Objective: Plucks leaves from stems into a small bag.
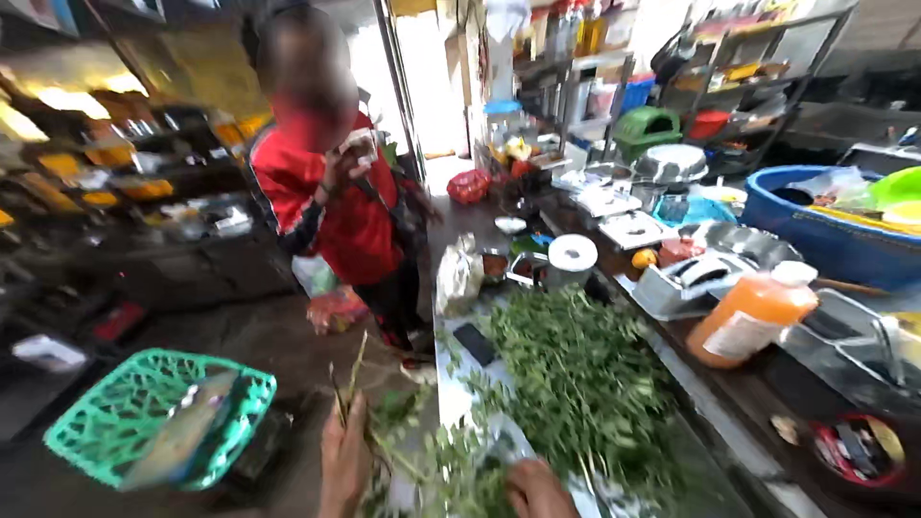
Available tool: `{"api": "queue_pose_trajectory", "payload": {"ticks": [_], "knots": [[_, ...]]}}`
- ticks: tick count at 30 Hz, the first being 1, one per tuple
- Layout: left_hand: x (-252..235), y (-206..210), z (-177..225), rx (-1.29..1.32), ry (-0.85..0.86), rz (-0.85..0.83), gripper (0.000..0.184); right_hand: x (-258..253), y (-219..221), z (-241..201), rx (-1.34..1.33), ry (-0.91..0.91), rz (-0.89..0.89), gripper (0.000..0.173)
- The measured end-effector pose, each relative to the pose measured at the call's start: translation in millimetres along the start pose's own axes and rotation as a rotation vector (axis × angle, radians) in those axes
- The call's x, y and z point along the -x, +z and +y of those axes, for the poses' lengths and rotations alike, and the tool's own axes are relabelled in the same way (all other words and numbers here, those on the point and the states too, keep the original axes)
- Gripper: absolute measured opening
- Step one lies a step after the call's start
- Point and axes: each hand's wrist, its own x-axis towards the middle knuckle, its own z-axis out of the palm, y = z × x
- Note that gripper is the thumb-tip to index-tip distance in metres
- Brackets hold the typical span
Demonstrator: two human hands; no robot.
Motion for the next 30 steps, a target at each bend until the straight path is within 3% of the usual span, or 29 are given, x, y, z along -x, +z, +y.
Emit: {"api": "queue_pose_trajectory", "payload": {"ticks": [4, 8, 11, 13, 17, 19, 24, 30], "knots": [[-5.4, -1.1, -10.5, 0.179, 0.064, -0.046, 0.024, -13.2, -39.6, -21.6, -0.269, -0.073, 0.391, 0.021], [1.8, 1.5, -14.5, 0.262, 0.086, -0.117, 0.022, -15.7, -96.3, -63.6, -0.567, -0.362, 0.619, 0.017], [8.4, 6.7, -14.7, 0.247, 0.067, -0.138, 0.021, -16.4, -113.4, -103.2, -0.578, -0.585, 0.478, 0.015], [13.0, 10.6, -14.0, 0.232, 0.053, -0.183, 0.021, -23.6, -103.6, -126.2, -0.508, -0.639, 0.329, 0.015], [20.9, 19.0, -12.9, 0.209, 0.061, -0.248, 0.023, -45.8, -70.1, -141.2, -0.159, -0.48, 0.109, 0.037], [23.9, 20.2, -16.3, 0.177, 0.077, -0.268, 0.025, -53.6, -61.7, -141.0, -0.122, -0.436, 0.004, 0.04], [31.0, 20.7, -18.9, 0.083, 0.117, -0.325, 0.036, -50.7, -54.3, -137.9, -0.105, -0.519, -0.126, 0.039], [38.1, 23.4, -16.2, 0.047, 0.125, -0.261, 0.036, -22.0, -68.3, -120.7, -0.049, -0.528, -0.129, 0.043]]}}
